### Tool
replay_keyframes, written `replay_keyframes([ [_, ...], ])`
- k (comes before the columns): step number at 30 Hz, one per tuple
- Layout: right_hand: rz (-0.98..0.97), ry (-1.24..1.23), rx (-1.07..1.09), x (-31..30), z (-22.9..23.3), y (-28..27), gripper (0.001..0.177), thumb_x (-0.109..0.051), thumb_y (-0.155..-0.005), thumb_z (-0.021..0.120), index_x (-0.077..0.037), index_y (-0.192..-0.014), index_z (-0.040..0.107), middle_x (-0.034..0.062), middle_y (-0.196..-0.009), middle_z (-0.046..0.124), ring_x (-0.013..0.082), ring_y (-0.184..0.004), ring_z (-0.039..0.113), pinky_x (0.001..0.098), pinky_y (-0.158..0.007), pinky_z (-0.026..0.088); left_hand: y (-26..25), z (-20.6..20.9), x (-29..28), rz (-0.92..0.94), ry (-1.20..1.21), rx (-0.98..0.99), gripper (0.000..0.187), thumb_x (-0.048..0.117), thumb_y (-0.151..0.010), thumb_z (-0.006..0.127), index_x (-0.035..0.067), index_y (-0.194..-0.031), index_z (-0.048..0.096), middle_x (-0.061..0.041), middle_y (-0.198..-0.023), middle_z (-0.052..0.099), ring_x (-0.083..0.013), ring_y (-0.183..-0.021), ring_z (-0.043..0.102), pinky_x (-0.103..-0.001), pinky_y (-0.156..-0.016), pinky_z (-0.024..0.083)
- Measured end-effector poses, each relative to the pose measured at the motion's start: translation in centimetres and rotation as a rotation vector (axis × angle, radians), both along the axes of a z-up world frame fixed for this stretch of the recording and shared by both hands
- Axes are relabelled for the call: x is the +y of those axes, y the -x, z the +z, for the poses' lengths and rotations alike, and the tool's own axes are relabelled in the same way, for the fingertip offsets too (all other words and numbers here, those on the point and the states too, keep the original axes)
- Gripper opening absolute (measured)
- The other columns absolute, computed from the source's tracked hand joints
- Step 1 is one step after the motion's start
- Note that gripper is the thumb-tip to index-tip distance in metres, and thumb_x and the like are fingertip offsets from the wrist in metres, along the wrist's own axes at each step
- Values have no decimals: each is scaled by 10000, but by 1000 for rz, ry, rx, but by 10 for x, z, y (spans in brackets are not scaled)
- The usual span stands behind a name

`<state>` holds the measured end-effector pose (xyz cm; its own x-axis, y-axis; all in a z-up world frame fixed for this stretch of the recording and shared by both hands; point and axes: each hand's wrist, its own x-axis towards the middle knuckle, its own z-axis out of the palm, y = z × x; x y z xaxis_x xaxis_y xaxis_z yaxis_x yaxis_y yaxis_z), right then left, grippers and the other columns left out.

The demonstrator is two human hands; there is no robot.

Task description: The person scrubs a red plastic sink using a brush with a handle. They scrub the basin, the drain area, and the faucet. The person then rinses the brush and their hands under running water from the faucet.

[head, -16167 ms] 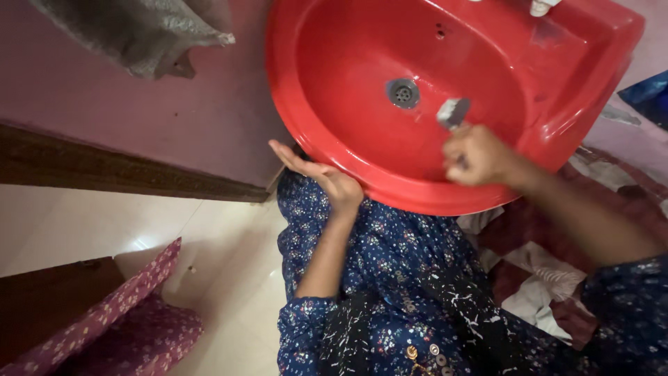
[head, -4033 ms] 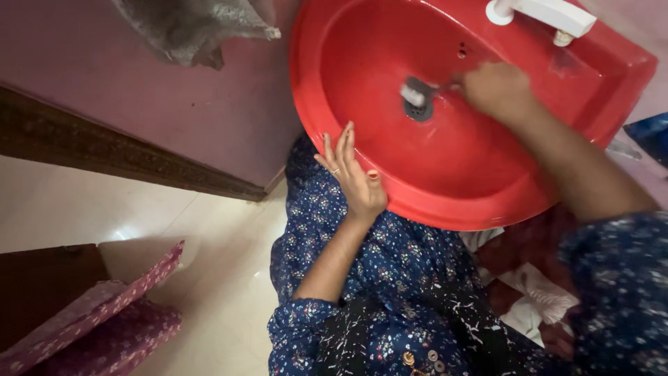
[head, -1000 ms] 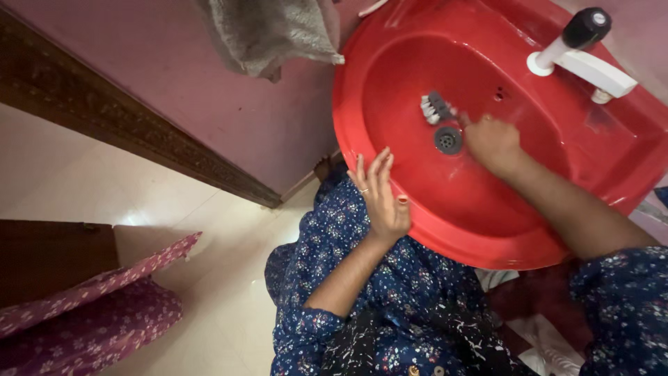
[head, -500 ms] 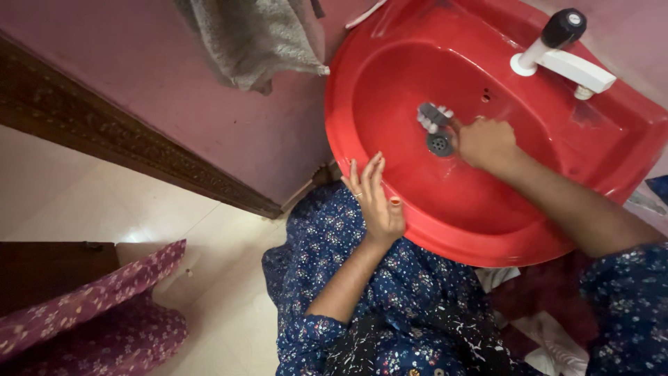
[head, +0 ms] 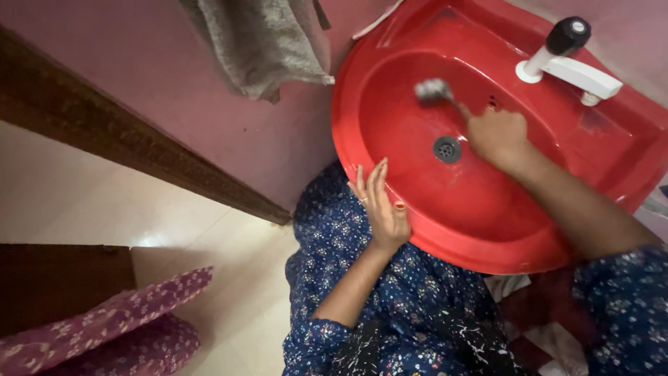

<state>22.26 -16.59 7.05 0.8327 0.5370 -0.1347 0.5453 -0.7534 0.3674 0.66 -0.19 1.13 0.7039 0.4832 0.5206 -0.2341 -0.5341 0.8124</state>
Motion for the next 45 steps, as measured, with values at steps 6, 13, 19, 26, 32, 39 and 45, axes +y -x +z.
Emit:
replay_keyframes([
  [6,142,-156,-197,50,14,26,627,-128,-869,562,-154,-1496,581,137,-863,718,295,-680,732,423,-498,565,0,3,4,-3,-23,12,809,613,-1091,165,-17,-1553,373,-167,-1603,432,-474,-1598,177,-675,-1275,-53],
  [13,252,-395,-167,59,36,71,549,-132,-871,601,-166,-1415,661,152,-797,661,310,-658,690,441,-495,561,0,1,3,-5,-17,14,800,608,-1091,170,-17,-1543,384,-163,-1591,445,-473,-1594,194,-674,-1274,-60],
  [19,194,-386,-414,58,45,26,574,-120,-859,596,-132,-1430,653,121,-810,662,282,-686,682,414,-492,544,0,1,4,-17,-24,11,789,597,-1093,177,-18,-1541,385,-158,-1588,453,-472,-1595,200,-673,-1277,-63],
  [26,305,-358,-235,95,17,38,569,-129,-873,557,-90,-1439,593,125,-745,676,284,-615,702,416,-476,552,2,3,6,-27,-13,6,812,620,-1089,192,-18,-1553,382,-172,-1583,447,-469,-1592,189,-682,-1266,-60],
  [32,241,-296,-366,82,9,7,459,-129,-945,534,-81,-1389,641,109,-697,681,259,-556,686,396,-424,529,1,2,6,-31,9,13,824,625,-1082,185,-23,-1545,395,-173,-1576,461,-468,-1590,188,-682,-1260,-68],
  [39,-133,-458,-110,33,33,-108,260,-203,-985,590,-60,-1104,772,222,-904,730,426,-816,713,542,-717,562,2,2,5,-39,-1,14,794,593,-1092,191,-30,-1542,389,-168,-1578,463,-478,-1590,187,-682,-1262,-75],
  [45,-187,-567,2,36,63,-129,314,-345,-931,652,-186,-1164,790,231,-1022,724,449,-938,683,578,-786,539,2,3,5,-38,-7,19,781,593,-1090,214,-16,-1546,391,-173,-1581,454,-483,-1588,190,-675,-1267,-58],
])
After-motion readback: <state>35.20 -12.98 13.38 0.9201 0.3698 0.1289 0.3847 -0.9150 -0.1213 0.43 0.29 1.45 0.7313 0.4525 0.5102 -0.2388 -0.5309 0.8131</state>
